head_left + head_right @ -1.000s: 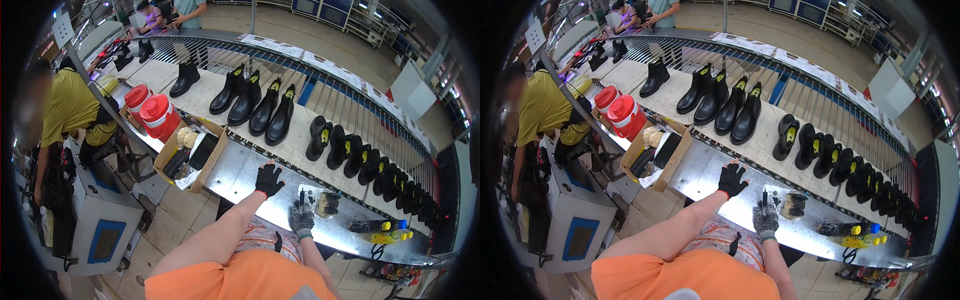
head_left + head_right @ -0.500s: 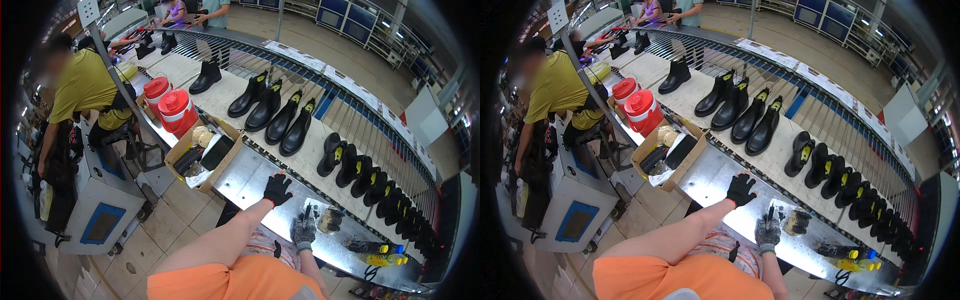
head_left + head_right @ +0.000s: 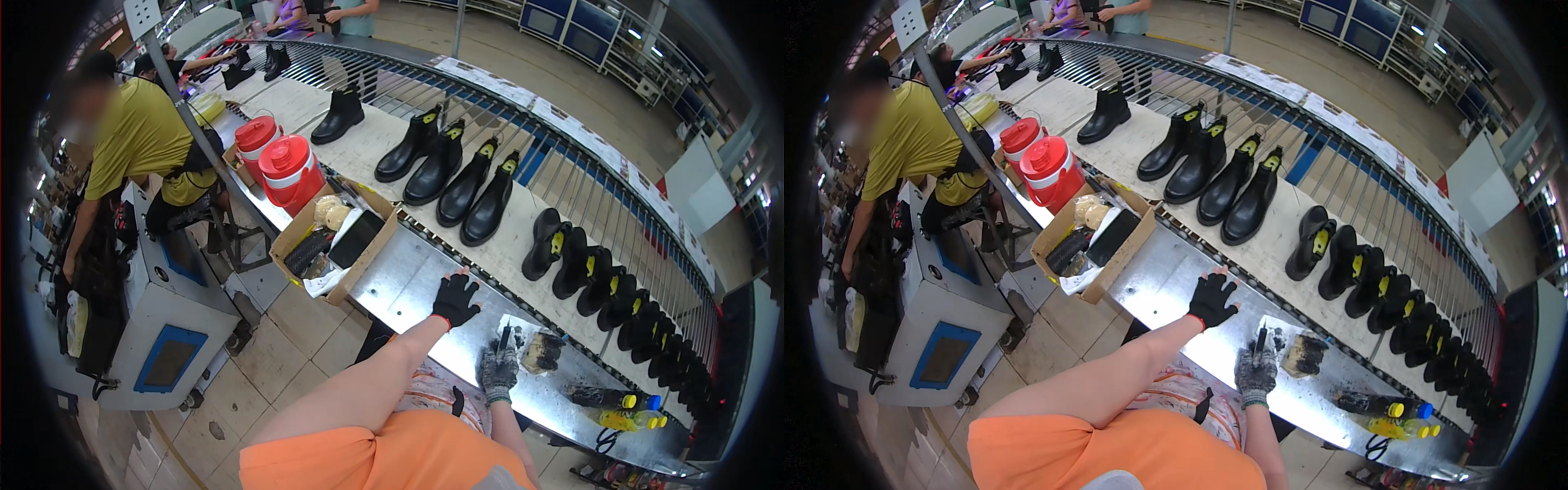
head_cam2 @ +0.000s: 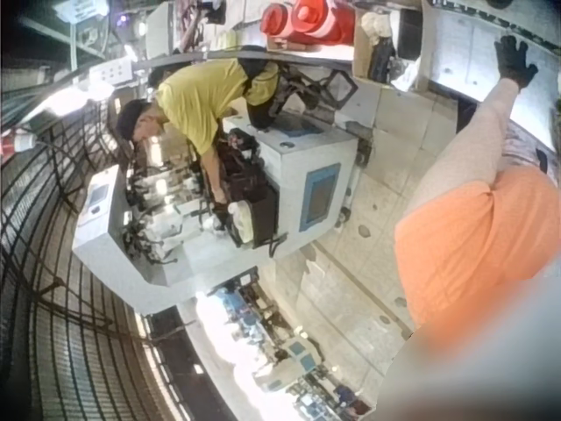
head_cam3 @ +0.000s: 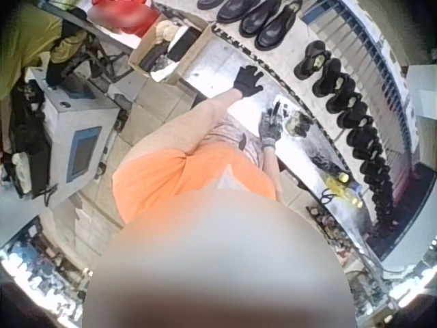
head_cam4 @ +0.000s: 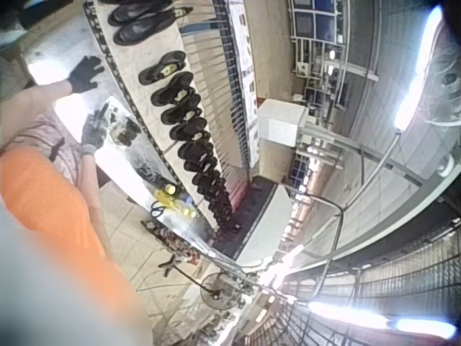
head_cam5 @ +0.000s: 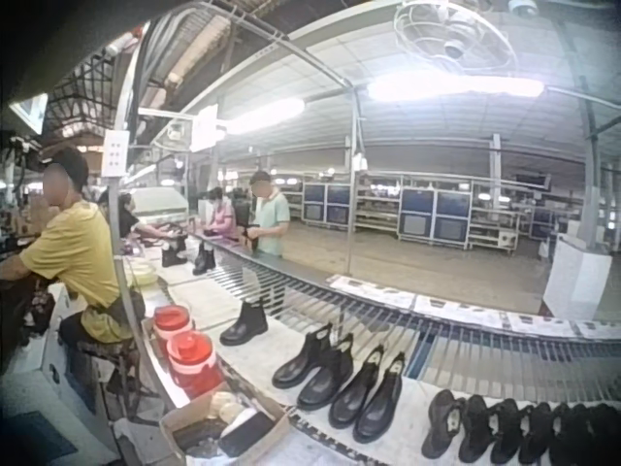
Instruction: Polishing and finishing leather boots on a manufacturing line.
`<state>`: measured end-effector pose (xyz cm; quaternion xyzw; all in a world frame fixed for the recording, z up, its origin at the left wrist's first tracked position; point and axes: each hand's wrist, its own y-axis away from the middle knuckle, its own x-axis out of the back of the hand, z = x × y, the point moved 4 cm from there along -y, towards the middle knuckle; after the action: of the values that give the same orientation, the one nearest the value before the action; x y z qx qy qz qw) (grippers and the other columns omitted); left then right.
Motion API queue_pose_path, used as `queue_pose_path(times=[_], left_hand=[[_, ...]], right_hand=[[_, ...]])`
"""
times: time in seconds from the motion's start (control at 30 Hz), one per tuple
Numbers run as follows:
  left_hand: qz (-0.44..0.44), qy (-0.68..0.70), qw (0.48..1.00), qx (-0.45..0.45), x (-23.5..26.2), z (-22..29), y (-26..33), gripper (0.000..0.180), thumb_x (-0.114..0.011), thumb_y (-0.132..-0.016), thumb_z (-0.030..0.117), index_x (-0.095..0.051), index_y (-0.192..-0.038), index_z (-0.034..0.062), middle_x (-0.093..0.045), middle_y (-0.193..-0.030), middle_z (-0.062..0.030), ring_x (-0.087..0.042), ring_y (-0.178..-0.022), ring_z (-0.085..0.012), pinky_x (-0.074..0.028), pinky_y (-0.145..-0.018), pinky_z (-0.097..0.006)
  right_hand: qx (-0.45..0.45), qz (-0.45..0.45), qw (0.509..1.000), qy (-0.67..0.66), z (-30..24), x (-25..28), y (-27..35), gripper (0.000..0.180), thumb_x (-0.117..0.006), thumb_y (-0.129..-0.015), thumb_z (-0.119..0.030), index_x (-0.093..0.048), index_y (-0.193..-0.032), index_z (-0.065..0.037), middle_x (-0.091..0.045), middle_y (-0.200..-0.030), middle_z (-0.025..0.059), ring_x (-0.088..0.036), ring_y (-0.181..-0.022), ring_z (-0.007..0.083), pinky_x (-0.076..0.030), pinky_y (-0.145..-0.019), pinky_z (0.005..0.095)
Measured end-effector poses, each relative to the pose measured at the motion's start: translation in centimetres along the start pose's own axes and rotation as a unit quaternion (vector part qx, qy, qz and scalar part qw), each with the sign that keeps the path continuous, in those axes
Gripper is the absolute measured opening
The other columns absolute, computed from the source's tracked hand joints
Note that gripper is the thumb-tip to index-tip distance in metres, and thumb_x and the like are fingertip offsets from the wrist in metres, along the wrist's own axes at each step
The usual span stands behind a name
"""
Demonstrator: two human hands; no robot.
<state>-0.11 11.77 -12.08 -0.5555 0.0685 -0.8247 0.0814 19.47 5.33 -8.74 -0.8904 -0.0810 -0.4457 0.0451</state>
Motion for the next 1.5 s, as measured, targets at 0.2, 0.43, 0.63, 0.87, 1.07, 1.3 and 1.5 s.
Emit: queue_pose_path(times=[0.2,0.43,0.63,0.87,1.07,1.3,1.5], left_hand=[[0.018,-0.013,1.000,-0.018,0.0,0.1,0.2,0.061,-0.055,-0.080,0.048,-0.047,-0.130,0.0134,-0.032,-0.140,-0.0218,-0.028,-0.131,-0.0362,-0.021,-0.105,-0.054],[0.019,0.008,1.000,-0.018,0.5,0.1,0.3,0.063,-0.059,-0.080,0.046,-0.046,-0.132,0.0138,-0.030,-0.142,-0.0214,-0.028,-0.132,-0.0361,-0.022,-0.105,-0.053],[0.023,-0.007,0.999,-0.025,0.2,-0.3,0.4,0.062,-0.057,-0.080,0.047,-0.046,-0.131,0.0136,-0.029,-0.143,-0.0209,-0.026,-0.133,-0.0354,-0.021,-0.104,-0.055],[0.018,-0.006,0.999,-0.033,1.0,0.2,0.0,0.060,-0.057,-0.080,0.046,-0.047,-0.130,0.0134,-0.030,-0.142,-0.0206,-0.029,-0.131,-0.0365,-0.022,-0.104,-0.054],[0.014,-0.001,1.000,-0.027,0.8,0.3,-0.1,0.060,-0.056,-0.081,0.047,-0.048,-0.130,0.0131,-0.029,-0.143,-0.0205,-0.028,-0.132,-0.0360,-0.019,-0.106,-0.052],[0.018,0.002,1.000,-0.016,0.6,-0.7,0.3,0.061,-0.056,-0.081,0.048,-0.047,-0.131,0.0131,-0.027,-0.145,-0.0200,-0.025,-0.134,-0.0355,-0.018,-0.107,-0.053],[0.038,0.018,0.999,-0.030,-0.6,-0.2,0.2,0.060,-0.058,-0.079,0.047,-0.050,-0.127,0.0122,-0.030,-0.142,-0.0204,-0.029,-0.131,-0.0349,-0.022,-0.104,-0.053]], right_hand=[[-0.053,-0.069,0.996,-0.036,-0.2,0.2,0.0,0.069,-0.057,-0.081,-0.024,-0.029,-0.142,-0.012,-0.042,-0.134,0.0207,-0.041,-0.123,0.0355,-0.032,-0.103,0.0414],[0.016,-0.011,1.000,0.021,-0.7,0.5,0.0,0.065,-0.056,-0.080,-0.022,-0.033,-0.140,-0.012,-0.049,-0.126,0.0195,-0.045,-0.118,0.0354,-0.035,-0.100,0.0430],[0.020,-0.032,0.999,-0.015,-1.3,1.5,0.1,0.060,-0.053,-0.084,-0.025,-0.034,-0.140,-0.014,-0.055,-0.119,0.0156,-0.050,-0.113,0.0334,-0.039,-0.096,0.0421],[0.022,-0.023,0.996,0.086,0.7,-0.1,-0.2,0.054,-0.050,-0.086,-0.034,-0.039,-0.137,-0.017,-0.059,-0.114,0.0124,-0.055,-0.106,0.0293,-0.043,-0.091,0.0410],[-0.029,-0.056,0.998,-0.022,1.0,-0.2,-0.3,0.045,-0.061,-0.081,-0.029,-0.055,-0.120,-0.007,-0.061,-0.104,0.0149,-0.056,-0.101,0.0309,-0.044,-0.089,0.0385],[0.000,-0.032,0.999,-0.021,-0.7,0.6,-0.3,0.052,-0.060,-0.080,-0.028,-0.049,-0.127,-0.007,-0.056,-0.116,0.0179,-0.051,-0.112,0.0326,-0.040,-0.096,0.0393],[0.019,-0.002,1.000,0.023,-0.1,0.3,0.2,0.068,-0.059,-0.077,-0.022,-0.034,-0.139,-0.011,-0.040,-0.137,0.0204,-0.038,-0.127,0.0344,-0.032,-0.103,0.0402]])
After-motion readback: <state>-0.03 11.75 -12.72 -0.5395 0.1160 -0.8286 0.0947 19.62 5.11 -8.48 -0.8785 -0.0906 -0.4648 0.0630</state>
